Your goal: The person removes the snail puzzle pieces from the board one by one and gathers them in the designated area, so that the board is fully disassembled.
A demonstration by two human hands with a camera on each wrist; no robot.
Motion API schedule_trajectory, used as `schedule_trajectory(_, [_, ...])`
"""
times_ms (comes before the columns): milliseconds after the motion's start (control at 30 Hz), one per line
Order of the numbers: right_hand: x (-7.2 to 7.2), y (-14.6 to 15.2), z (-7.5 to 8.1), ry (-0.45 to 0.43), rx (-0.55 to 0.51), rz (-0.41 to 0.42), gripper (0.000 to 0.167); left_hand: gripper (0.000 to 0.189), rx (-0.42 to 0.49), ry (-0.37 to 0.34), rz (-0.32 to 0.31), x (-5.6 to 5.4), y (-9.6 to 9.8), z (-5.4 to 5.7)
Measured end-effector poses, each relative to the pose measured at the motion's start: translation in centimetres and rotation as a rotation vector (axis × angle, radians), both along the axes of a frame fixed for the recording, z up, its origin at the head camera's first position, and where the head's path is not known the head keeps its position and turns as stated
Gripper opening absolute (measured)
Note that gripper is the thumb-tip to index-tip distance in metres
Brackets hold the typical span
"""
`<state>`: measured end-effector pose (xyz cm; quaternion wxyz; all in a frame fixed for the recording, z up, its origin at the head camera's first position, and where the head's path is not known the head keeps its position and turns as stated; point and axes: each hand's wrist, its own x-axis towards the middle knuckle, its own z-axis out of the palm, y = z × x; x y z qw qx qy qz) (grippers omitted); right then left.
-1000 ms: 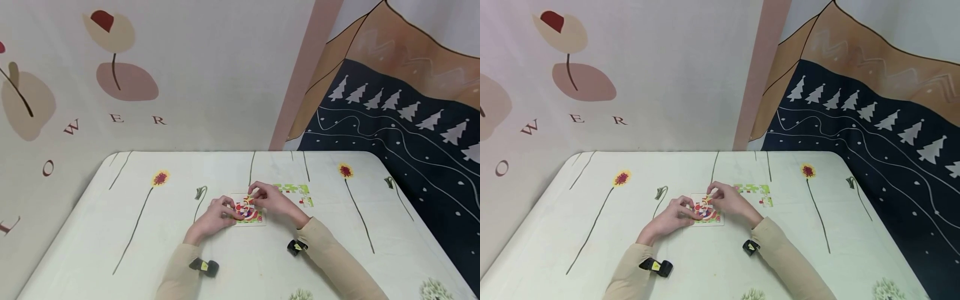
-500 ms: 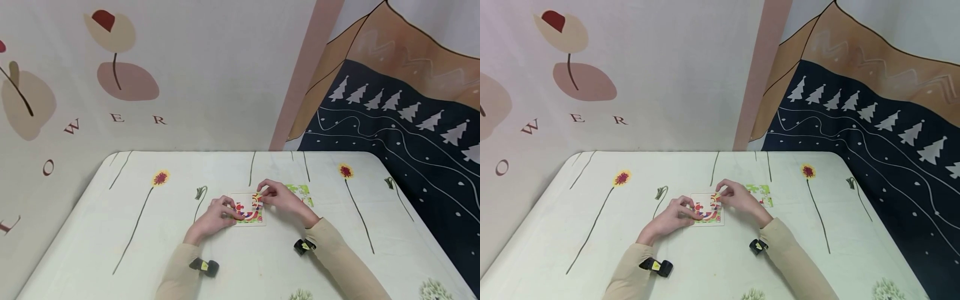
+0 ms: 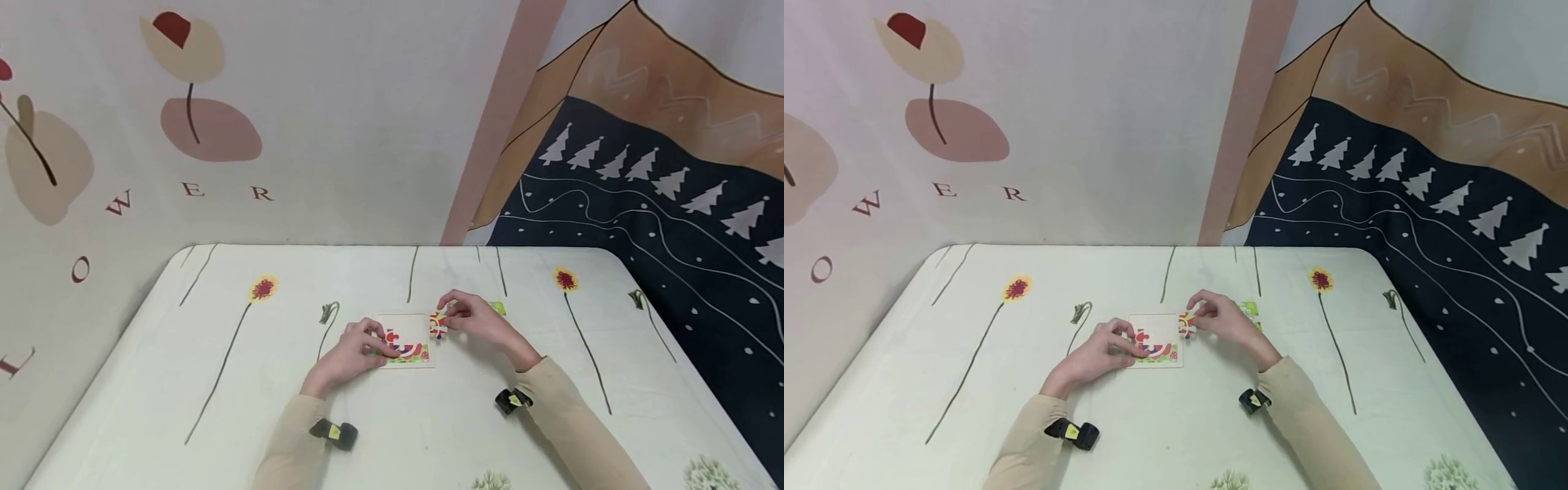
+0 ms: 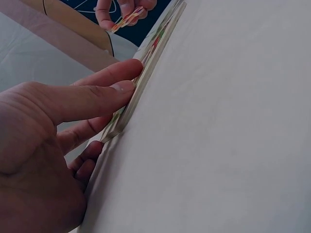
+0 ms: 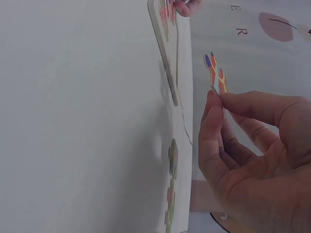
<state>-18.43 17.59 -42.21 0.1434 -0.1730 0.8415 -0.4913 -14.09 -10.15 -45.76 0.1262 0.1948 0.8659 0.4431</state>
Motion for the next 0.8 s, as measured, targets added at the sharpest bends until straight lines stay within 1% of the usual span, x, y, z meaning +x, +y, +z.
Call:
schedule_trajectory(233, [0.4,1.9,-0.2,0.003,-0.002,-0.021,0.023,0.021,0.007,-0.012,-0.009,0.0,-0.2,0.1])
schedule_trajectory(300, [0.7,2.2,0.2,-0.002,0.01,-0.027,0.023,0.021,0.011,-0.005,-0.021,0.0,-0.2,0.1])
schedule_trajectory(367, [0.9,2.7,0.2,-0.005,0.014,-0.038,0.023,0.021,0.008,0.005,-0.029,0.0,-0.3,0.2])
schedule_trajectory(400, [1.1,2.9,0.6,-0.01,0.022,-0.044,0.022,0.021,0.007,0.005,-0.027,0.0,-0.3,0.3])
schedule_trajectory(500, [1.1,3.7,0.5,-0.007,0.022,-0.055,0.021,0.02,0.006,0.012,-0.003,0.0,-0.2,0.5])
schedule_trajectory(667, [1.2,5.0,0.1,-0.006,0.016,-0.085,0.023,0.019,0.01,0.001,0.058,0.2,-0.2,0.6])
schedule_trajectory(800, [1.2,5.8,0.0,-0.007,0.042,-0.107,0.022,0.019,0.007,0.004,0.088,0.3,-0.3,0.5])
